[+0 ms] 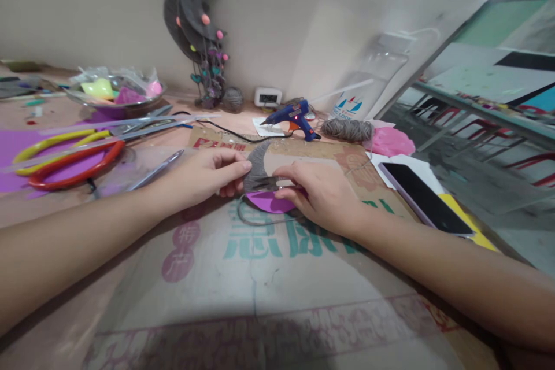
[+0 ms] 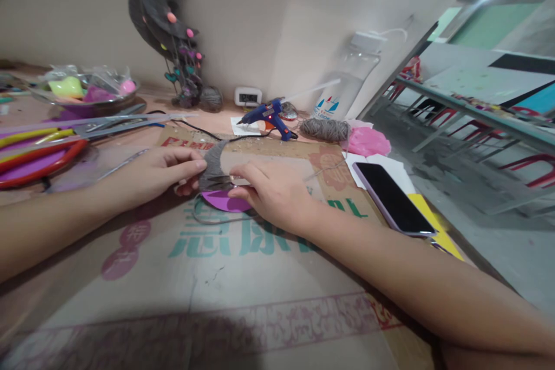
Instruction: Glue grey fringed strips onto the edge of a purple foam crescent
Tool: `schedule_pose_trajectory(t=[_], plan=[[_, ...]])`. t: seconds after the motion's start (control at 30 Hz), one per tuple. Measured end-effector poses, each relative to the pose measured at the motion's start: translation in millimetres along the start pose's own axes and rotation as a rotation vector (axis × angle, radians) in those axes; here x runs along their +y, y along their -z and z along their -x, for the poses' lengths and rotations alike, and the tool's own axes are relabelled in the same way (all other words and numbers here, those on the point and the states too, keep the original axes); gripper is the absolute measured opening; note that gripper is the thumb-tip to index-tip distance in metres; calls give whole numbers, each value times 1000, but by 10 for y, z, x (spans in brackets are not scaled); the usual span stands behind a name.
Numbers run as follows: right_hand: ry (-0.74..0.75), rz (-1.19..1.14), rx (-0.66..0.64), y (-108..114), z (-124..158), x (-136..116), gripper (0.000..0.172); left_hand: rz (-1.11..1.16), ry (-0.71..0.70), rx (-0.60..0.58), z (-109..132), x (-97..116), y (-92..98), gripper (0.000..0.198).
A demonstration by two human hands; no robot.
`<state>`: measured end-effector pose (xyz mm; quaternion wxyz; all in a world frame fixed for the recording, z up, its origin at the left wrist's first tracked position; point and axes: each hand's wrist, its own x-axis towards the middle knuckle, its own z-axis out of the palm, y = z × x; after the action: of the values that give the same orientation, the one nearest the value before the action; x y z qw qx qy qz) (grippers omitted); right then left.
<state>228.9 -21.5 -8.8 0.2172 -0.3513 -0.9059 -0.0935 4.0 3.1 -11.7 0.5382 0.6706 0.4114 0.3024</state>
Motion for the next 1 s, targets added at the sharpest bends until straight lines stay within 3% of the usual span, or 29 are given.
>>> schedule_pose_trajectory(t=[0.3, 1.0], plan=[[8, 65, -52, 20, 6, -8, 27, -27, -4, -15, -11, -24, 10, 23], [13, 87, -34, -3, 6, 2, 26, -2, 19, -10, -15, -18, 9, 23]])
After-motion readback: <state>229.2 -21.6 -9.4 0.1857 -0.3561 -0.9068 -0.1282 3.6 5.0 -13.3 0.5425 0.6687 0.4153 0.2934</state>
